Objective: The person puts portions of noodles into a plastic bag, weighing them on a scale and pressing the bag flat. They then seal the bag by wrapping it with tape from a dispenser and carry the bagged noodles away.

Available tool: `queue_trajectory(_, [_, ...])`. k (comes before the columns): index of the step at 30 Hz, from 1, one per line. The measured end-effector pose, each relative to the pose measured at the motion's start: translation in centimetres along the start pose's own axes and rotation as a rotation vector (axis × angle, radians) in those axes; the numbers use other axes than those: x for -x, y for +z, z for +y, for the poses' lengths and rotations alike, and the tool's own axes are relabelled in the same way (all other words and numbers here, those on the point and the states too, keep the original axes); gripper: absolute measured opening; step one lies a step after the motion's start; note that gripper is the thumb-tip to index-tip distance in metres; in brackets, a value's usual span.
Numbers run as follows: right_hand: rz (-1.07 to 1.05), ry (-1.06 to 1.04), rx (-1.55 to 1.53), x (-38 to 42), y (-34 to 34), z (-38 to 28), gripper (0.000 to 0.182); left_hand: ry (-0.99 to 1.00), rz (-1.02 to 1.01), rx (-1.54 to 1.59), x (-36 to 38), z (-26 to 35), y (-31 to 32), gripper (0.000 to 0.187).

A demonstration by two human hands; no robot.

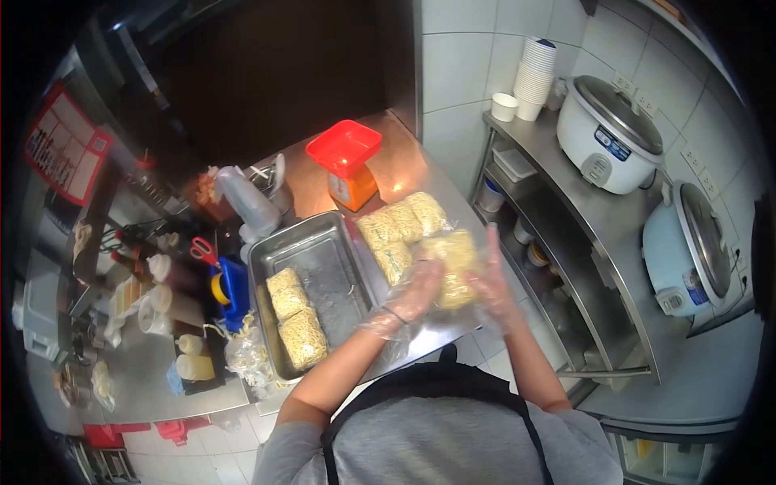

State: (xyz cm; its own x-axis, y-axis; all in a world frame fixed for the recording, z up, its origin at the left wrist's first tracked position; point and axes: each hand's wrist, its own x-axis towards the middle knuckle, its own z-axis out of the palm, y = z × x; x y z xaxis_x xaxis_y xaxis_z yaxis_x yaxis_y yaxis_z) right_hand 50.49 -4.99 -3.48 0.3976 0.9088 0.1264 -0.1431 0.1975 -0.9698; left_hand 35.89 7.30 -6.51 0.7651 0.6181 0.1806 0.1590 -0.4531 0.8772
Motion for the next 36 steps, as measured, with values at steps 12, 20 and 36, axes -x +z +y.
queue_trajectory(12, [0.015,0.703,-0.763,10.8,-10.0,7.3,0.059,0.360,-0.184,-0.535,1.4,-5.3,2.5,0.021])
queue_trajectory(20, [-0.201,0.765,-0.756,3.3,-2.7,8.8,0.047,-0.142,-0.443,-0.948,-1.2,-5.0,0.1,0.035])
queue_trajectory(36, [0.336,0.072,-0.262,-7.8,-1.4,19.8,0.037,0.121,-0.572,-0.927,-0.9,-1.2,2.4,0.057])
